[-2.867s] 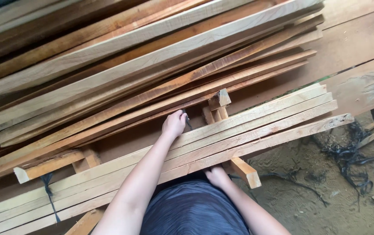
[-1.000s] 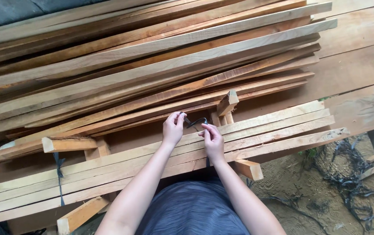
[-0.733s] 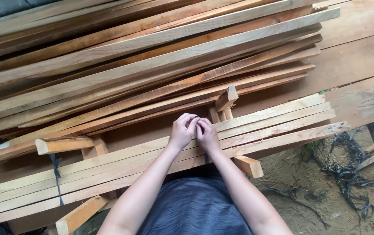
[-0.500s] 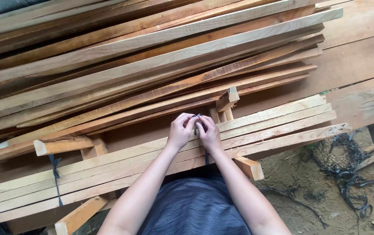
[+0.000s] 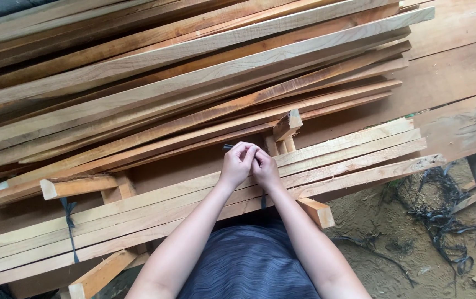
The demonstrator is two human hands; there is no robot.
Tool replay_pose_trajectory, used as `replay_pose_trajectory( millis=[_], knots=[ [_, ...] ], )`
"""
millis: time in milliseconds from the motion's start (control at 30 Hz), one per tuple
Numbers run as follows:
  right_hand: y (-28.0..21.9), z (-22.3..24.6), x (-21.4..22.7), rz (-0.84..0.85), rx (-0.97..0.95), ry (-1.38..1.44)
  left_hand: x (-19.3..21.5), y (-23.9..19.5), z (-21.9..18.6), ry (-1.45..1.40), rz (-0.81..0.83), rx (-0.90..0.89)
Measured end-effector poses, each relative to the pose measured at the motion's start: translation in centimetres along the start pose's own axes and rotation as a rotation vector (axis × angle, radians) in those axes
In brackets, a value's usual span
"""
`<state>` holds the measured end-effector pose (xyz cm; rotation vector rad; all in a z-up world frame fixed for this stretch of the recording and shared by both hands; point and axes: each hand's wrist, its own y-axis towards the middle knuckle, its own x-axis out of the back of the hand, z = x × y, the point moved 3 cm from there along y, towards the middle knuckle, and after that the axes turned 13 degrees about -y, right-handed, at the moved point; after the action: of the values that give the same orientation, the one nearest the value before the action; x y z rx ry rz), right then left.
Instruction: The person ties a bundle of wooden planks together using a black strap. They wrap the strap around the planks, tie a knot, and then lift the secured bundle to place it on a nearby stack.
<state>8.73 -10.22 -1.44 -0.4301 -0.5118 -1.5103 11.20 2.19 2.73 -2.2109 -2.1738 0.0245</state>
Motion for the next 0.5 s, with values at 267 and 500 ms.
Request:
replay_pose_trajectory(
  millis=[267, 500],
  knots=[
    [0.2, 0.6, 0.3, 0.029, -0.029, 0.053, 1.3, -0.1, 4.2, 0.287, 0.104, 0.757],
    [-0.1, 1.5, 1.0, 0.084, -0.109, 0.128, 0.9, 2.9, 12.1, -0.101, -0.137, 0.702]
  ],
)
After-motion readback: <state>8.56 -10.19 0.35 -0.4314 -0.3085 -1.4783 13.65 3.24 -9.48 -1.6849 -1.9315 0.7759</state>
